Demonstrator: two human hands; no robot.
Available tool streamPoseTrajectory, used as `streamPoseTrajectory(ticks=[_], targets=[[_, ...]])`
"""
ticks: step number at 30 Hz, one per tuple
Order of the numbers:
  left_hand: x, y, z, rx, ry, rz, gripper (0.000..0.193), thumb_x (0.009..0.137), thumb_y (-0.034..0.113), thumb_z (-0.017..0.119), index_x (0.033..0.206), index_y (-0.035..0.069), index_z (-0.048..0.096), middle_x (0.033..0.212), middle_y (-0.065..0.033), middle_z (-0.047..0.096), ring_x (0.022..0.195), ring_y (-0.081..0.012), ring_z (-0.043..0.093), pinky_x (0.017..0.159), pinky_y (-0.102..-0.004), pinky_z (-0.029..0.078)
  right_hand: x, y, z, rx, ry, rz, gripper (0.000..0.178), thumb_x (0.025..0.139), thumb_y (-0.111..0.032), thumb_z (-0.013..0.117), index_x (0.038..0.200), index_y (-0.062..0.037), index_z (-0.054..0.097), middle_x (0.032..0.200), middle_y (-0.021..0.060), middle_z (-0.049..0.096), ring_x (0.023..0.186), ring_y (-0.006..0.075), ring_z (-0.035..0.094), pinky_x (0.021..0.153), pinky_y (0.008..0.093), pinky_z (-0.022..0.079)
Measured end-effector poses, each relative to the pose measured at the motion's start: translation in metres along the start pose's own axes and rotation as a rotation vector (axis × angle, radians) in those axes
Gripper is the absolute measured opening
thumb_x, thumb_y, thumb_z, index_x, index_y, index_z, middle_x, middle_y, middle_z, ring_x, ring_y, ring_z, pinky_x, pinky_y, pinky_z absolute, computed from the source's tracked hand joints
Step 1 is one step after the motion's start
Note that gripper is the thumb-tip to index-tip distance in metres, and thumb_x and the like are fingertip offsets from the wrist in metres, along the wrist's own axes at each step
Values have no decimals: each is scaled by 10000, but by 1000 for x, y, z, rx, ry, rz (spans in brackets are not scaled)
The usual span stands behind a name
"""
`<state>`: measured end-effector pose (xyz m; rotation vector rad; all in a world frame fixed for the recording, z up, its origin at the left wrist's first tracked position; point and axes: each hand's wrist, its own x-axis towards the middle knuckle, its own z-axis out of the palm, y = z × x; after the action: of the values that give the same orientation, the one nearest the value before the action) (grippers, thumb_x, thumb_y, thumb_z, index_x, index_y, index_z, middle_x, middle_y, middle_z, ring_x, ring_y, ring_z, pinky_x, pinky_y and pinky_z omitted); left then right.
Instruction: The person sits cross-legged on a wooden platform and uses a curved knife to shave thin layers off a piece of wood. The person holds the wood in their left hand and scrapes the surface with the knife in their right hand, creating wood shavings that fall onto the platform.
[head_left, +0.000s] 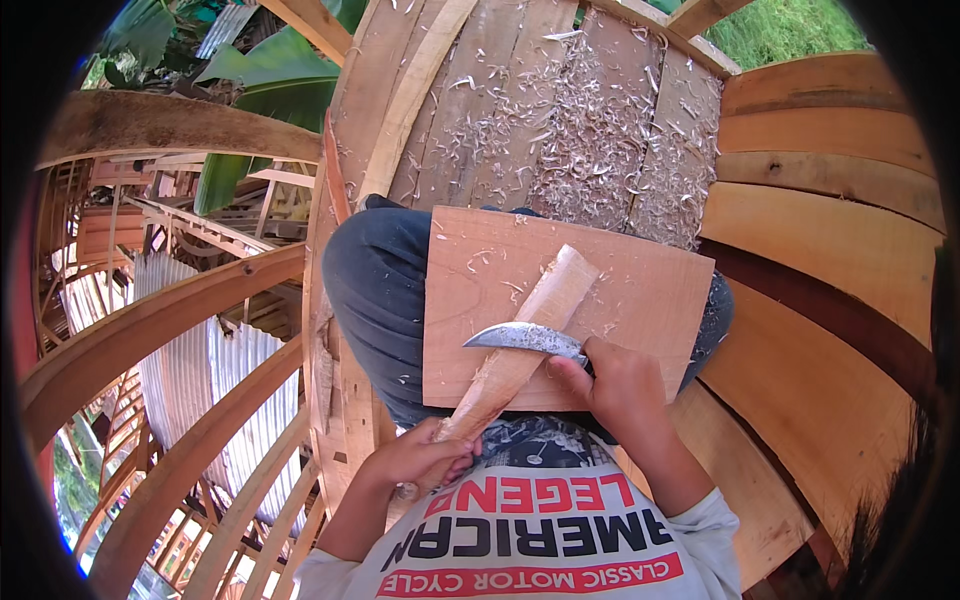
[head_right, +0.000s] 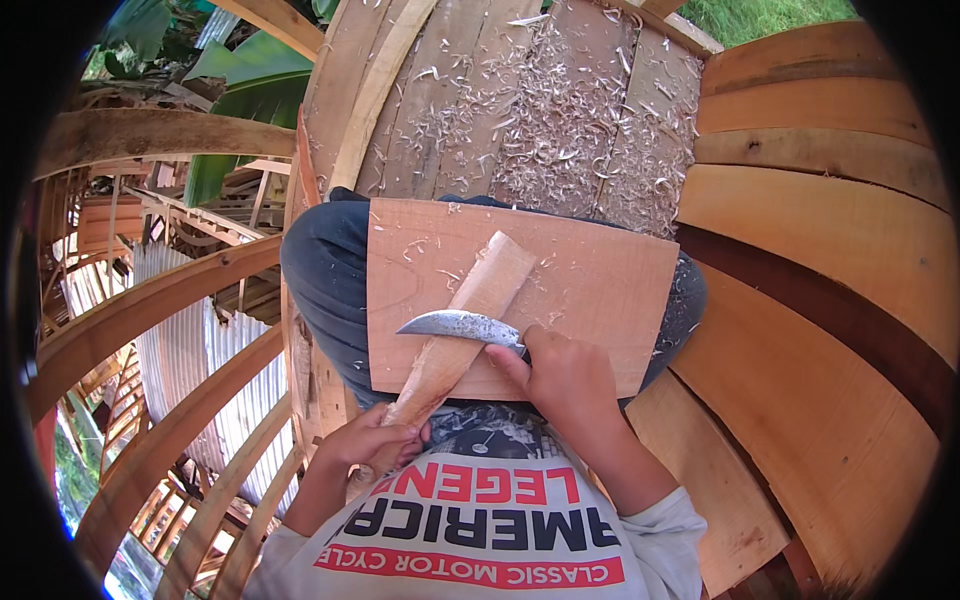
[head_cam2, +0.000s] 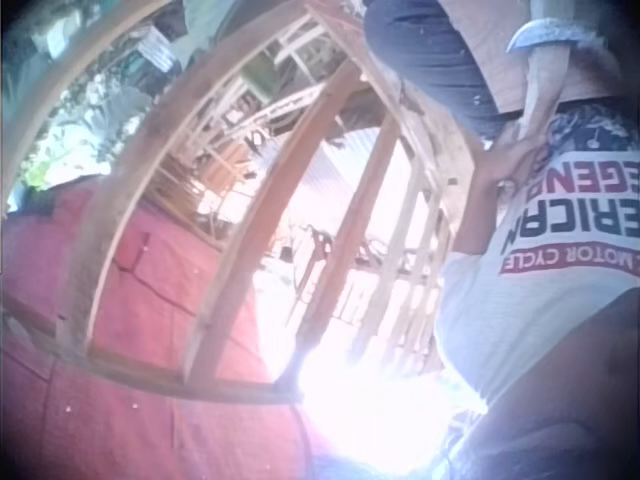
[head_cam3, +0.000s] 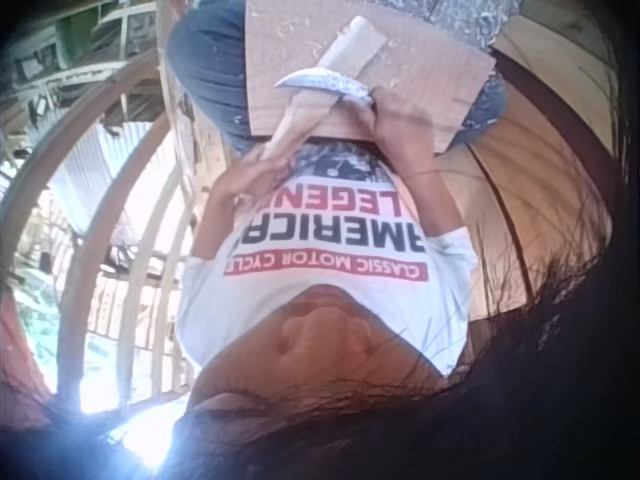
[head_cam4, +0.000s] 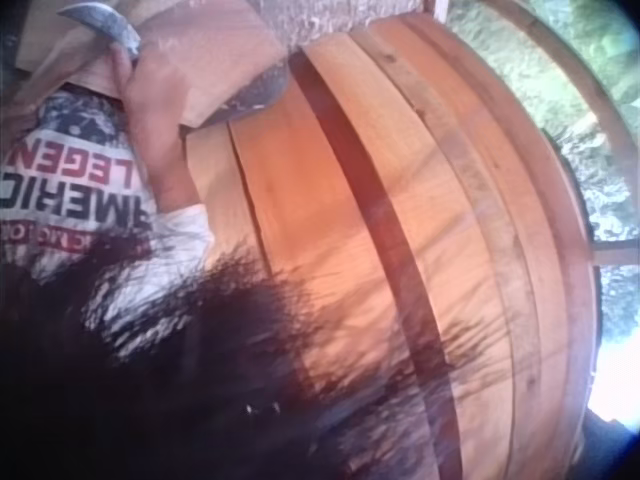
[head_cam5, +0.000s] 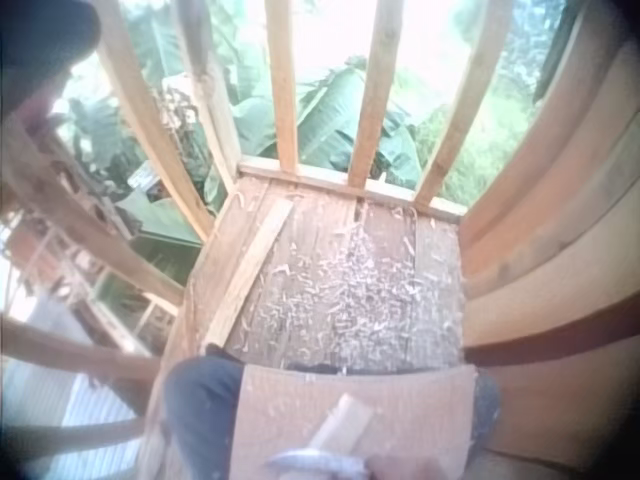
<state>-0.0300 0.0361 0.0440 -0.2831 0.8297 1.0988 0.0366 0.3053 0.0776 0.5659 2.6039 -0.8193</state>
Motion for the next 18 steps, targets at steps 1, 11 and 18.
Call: streamPoseTrajectory(ticks=[1,11,18], targets=[[0,0,1,-2,13,-1,212,920,216,571,961,10,546,689,-14,508,594,-96,490,539,-232,404,1,1,0,-16,7,-13,451,850,-449,602,698,-25,586,617,180,594,559,353,600,502,420,457],[0,-5,3,-65,38,11,211,908,195,598,951,-1,534,697,-23,513,592,-105,493,529,-238,407,11,7,-3,-104,41,-26,493,825,-507,602,666,-40,593,620,150,605,559,322,609,487,398,455],[1,-1,2,-49,68,-44,211,898,186,610,968,0,537,721,-20,528,636,-105,517,557,-234,426,18,21,-10,-184,159,60,495,845,-499,589,710,-23,615,626,170,602,563,346,599,492,402,454]])
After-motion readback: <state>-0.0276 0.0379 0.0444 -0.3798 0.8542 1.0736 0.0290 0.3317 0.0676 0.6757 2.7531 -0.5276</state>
